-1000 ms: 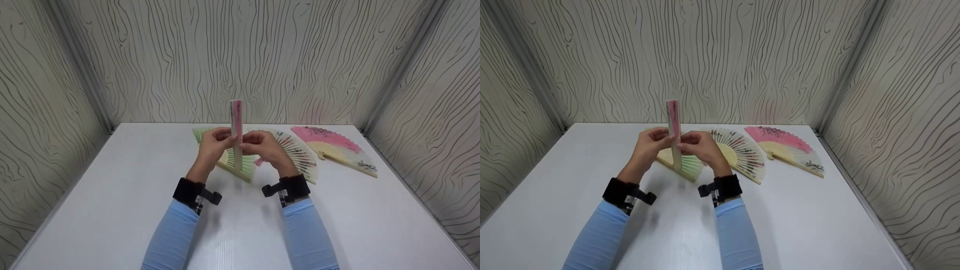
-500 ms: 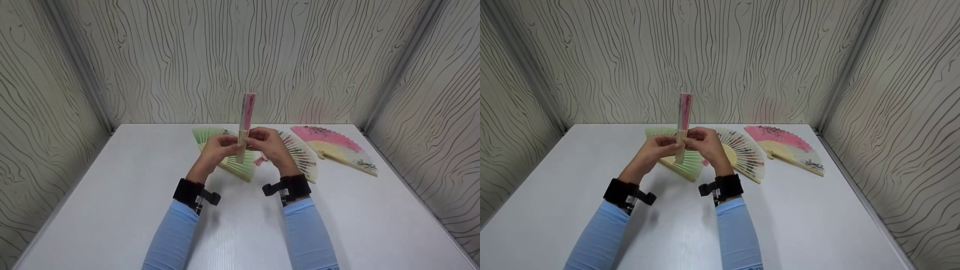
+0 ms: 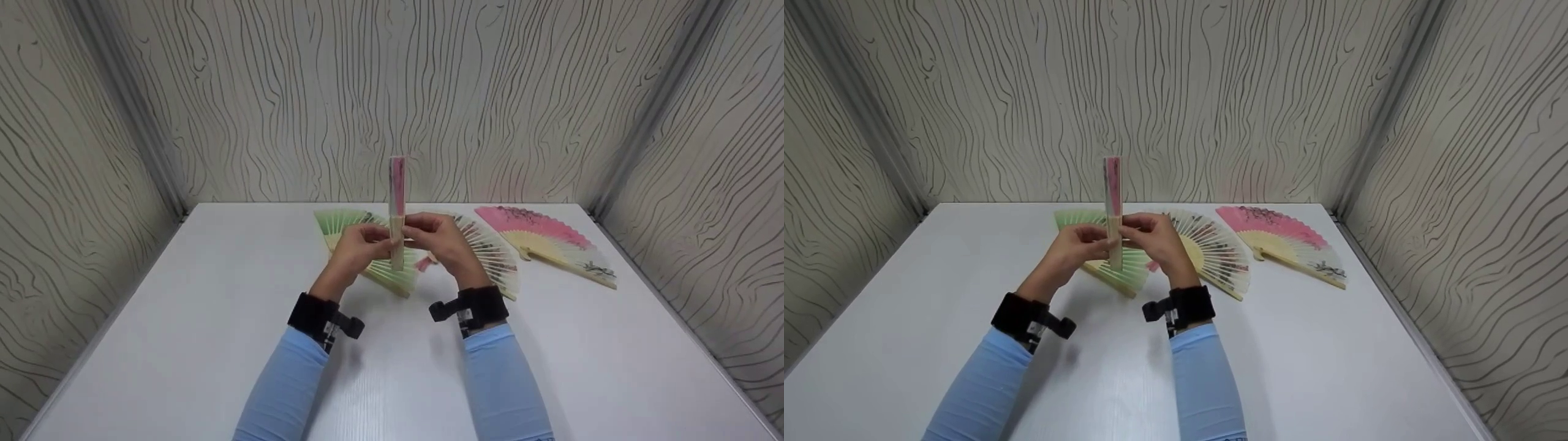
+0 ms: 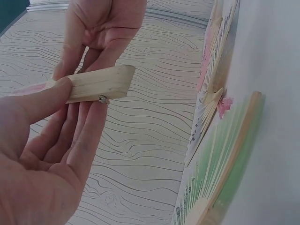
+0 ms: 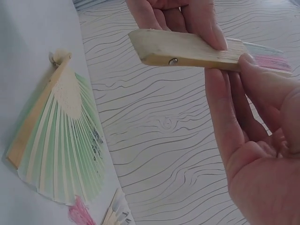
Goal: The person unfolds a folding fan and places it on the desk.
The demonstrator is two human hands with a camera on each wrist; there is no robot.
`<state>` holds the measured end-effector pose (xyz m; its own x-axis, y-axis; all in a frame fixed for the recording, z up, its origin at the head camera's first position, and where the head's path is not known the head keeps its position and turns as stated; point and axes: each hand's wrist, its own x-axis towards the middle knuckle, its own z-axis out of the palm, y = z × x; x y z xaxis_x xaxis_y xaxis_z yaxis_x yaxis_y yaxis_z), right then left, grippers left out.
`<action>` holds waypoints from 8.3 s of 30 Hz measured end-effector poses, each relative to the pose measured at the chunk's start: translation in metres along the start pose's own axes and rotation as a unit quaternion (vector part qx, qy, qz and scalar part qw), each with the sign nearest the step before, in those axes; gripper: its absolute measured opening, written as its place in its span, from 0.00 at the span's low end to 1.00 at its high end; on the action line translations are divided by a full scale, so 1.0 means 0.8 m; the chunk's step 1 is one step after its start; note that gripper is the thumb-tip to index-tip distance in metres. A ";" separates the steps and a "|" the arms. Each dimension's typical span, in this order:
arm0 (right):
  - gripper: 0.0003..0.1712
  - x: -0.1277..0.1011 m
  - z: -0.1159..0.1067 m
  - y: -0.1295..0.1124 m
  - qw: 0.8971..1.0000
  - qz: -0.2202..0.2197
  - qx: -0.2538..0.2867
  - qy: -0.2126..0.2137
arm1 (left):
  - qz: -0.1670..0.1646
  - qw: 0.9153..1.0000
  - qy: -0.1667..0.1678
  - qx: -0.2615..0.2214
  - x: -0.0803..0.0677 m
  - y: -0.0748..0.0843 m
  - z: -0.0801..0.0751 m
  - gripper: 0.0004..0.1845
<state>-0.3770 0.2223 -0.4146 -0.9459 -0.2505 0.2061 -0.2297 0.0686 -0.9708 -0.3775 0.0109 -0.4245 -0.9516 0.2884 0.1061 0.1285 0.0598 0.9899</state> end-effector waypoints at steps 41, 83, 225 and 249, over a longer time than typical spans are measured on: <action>0.11 0.002 0.015 0.008 0.997 0.026 0.040 0.057 | 0.011 0.999 0.044 -0.021 0.003 -0.009 0.009 0.11; 0.04 0.004 0.012 0.009 0.994 0.052 0.062 0.072 | -0.034 0.990 0.093 -0.103 0.014 -0.020 0.003 0.14; 0.13 -0.002 0.282 0.068 0.942 0.323 0.091 -0.019 | -0.210 0.912 0.279 0.215 0.018 -0.098 -0.359 0.22; 0.17 0.004 0.281 0.061 0.945 0.324 -0.004 -0.050 | -0.240 0.873 0.280 0.318 0.026 -0.120 -0.334 0.17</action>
<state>-0.3395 0.0076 -0.4892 -0.8621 -0.2432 -0.4445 0.3883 0.2463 -0.8880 -0.4844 -0.2445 -0.4923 -0.9031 -0.4174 -0.1010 -0.3629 0.6158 0.6994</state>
